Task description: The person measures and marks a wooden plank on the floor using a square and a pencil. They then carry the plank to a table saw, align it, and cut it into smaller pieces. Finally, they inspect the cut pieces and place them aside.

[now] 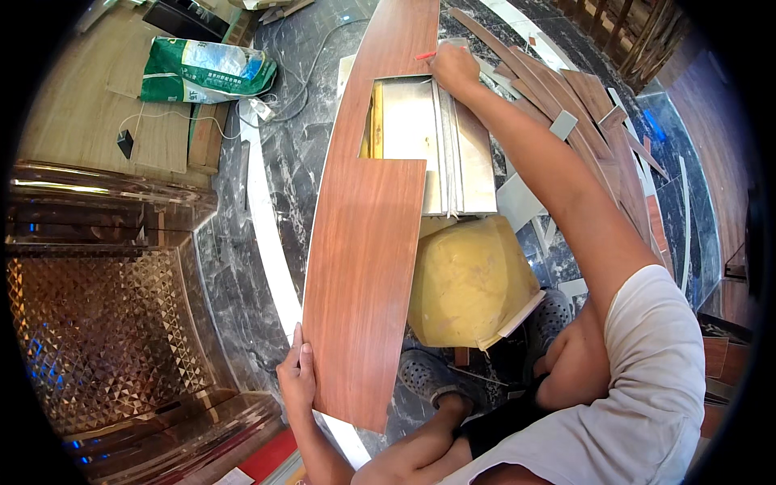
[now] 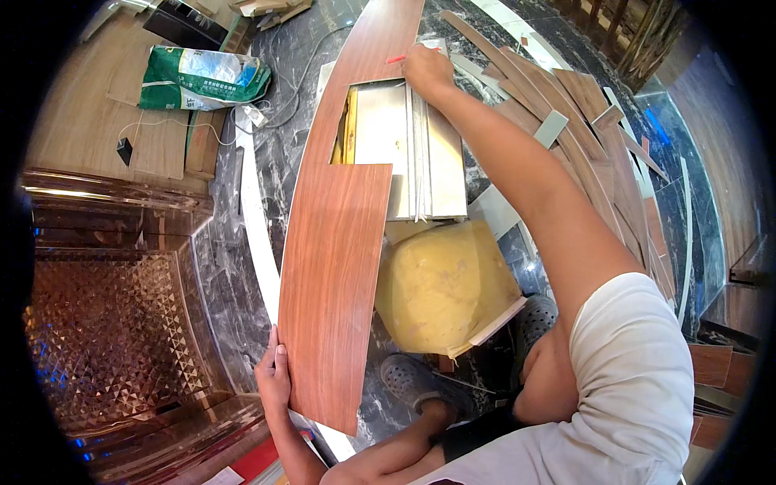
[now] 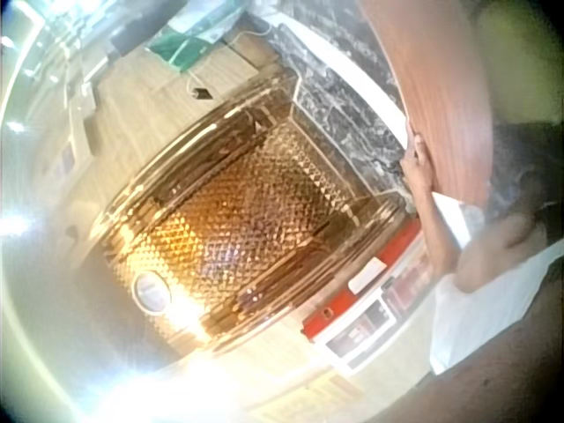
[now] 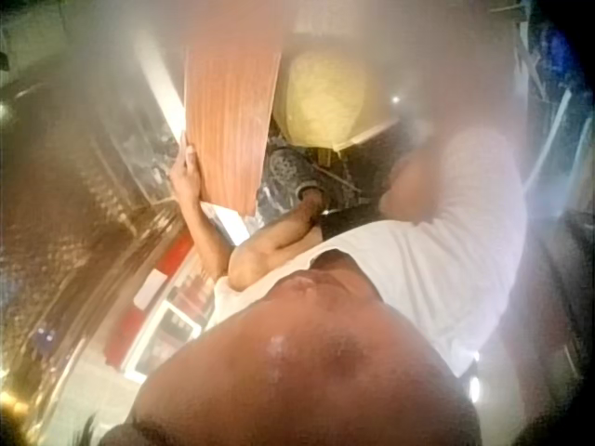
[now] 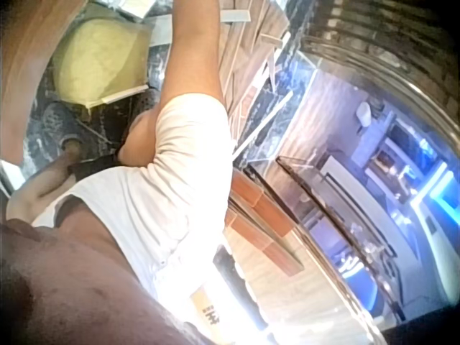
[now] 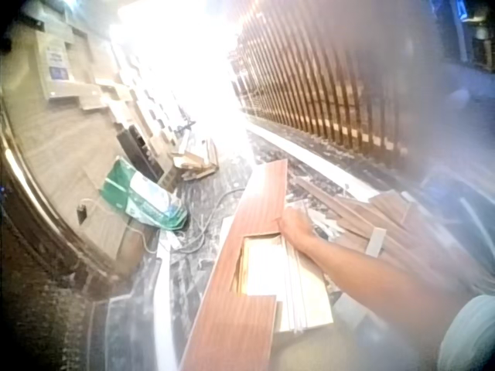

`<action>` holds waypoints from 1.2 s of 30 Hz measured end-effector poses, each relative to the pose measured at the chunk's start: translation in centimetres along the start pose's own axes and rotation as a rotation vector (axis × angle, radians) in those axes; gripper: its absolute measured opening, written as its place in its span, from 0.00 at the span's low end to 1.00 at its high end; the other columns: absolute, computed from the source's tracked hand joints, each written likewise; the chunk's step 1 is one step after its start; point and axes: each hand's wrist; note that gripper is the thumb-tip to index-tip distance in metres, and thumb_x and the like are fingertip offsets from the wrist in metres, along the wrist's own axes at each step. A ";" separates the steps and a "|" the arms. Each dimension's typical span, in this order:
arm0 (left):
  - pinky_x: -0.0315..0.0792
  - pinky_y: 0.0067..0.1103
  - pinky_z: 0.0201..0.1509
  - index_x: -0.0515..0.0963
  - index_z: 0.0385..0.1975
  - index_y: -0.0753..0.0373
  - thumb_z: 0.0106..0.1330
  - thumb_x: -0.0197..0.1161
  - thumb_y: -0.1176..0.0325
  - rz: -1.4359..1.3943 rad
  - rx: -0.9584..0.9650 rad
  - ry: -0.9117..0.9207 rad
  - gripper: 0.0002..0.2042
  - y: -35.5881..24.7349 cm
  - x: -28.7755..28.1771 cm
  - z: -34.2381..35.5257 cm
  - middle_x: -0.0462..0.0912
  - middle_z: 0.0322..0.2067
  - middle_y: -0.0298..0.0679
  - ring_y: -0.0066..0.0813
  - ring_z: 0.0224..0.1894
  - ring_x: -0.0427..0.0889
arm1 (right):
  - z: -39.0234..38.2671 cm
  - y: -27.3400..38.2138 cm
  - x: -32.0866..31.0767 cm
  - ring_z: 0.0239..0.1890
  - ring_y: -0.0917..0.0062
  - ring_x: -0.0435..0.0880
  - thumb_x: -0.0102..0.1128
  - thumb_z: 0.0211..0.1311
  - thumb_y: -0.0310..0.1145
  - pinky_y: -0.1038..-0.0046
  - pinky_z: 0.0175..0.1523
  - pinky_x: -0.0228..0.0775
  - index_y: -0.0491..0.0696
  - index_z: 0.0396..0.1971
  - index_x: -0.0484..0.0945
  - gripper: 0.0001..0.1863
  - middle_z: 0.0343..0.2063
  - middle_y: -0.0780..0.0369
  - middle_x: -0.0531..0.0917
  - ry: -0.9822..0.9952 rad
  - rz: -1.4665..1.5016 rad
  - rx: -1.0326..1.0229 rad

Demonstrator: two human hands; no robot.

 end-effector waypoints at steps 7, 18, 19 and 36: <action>0.75 0.27 0.55 0.70 0.68 0.59 0.75 0.53 0.63 -0.020 0.024 -0.017 0.22 1.5 0.6 0.7 0.84 0.49 0.59 0.29 0.51 0.84 | 0.4 -0.5 0.7 0.45 0.50 0.86 0.65 0.63 0.47 0.53 0.49 0.77 0.43 0.38 0.83 0.19 0.37 0.46 0.87 -0.032 -0.007 0.024; 0.72 0.24 0.59 0.70 0.67 0.62 0.75 0.53 0.67 -0.037 -0.023 0.008 0.22 0.6 0.6 0.9 0.82 0.55 0.54 0.29 0.56 0.82 | -0.6 0.1 -0.2 0.44 0.51 0.87 0.59 0.63 0.37 0.53 0.50 0.77 0.41 0.38 0.81 0.14 0.38 0.47 0.87 0.002 -0.002 0.010; 0.72 0.24 0.59 0.70 0.67 0.62 0.75 0.53 0.67 -0.052 -0.011 0.001 0.22 1.2 0.6 0.9 0.82 0.56 0.53 0.29 0.56 0.81 | -0.8 0.3 -0.5 0.44 0.51 0.87 0.59 0.63 0.36 0.53 0.50 0.77 0.41 0.38 0.81 0.13 0.38 0.47 0.87 0.005 -0.001 0.002; 0.71 0.24 0.60 0.70 0.67 0.60 0.75 0.54 0.68 -0.099 0.068 -0.006 0.21 4.8 -0.4 1.2 0.81 0.56 0.56 0.30 0.58 0.80 | -2.2 0.4 -1.8 0.45 0.53 0.87 0.59 0.63 0.40 0.55 0.51 0.77 0.41 0.37 0.84 0.16 0.39 0.47 0.87 0.066 -0.008 0.063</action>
Point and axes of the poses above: each hand's wrist, its own z-axis towards the middle knuckle, its own x-axis out of the palm, y = z × x
